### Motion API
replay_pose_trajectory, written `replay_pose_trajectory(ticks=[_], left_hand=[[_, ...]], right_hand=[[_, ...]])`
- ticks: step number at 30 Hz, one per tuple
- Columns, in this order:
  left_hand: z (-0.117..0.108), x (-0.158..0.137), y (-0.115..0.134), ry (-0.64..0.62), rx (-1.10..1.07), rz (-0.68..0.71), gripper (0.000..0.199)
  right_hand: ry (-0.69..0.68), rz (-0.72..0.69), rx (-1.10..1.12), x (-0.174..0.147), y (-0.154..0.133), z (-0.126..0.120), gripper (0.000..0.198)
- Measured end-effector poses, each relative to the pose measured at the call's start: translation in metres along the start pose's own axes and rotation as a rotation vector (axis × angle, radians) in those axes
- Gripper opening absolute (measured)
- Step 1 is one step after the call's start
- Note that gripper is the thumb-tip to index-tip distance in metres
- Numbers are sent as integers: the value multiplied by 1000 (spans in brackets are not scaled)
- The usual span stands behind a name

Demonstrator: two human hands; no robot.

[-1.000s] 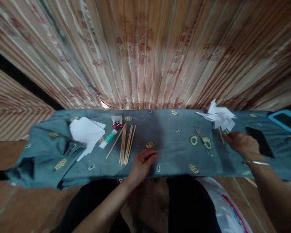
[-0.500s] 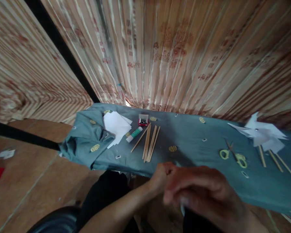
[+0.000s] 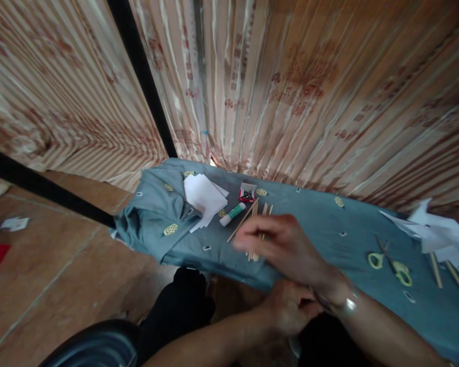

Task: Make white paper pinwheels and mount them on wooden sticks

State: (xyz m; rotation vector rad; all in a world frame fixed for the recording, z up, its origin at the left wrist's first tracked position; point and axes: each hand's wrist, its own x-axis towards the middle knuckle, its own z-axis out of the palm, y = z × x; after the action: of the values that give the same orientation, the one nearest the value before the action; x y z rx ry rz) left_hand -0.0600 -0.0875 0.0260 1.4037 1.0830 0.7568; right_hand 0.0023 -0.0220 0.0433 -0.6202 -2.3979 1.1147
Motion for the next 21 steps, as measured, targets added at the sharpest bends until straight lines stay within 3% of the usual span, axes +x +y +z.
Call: replay_pose_trajectory(ticks=[2, 4, 6, 12, 21], left_hand=[[5, -3, -3, -7, -3, 26, 22], [13, -3, -7, -18, 4, 62, 20], [22, -2, -14, -27, 21, 86, 18], [29, -2, -25, -6, 58, 158, 19], [24, -4, -25, -29, 80, 146, 18]], right_hand=[[-26, -22, -414, 75, 3, -11, 28], [-165, -109, -876, 122, 12, -10, 27], [-245, -174, -955, 143, 23, -1, 23], [-368, -311, -1067, 160, 35, 25, 23], [-390, -399, -1161, 156, 32, 22, 30]])
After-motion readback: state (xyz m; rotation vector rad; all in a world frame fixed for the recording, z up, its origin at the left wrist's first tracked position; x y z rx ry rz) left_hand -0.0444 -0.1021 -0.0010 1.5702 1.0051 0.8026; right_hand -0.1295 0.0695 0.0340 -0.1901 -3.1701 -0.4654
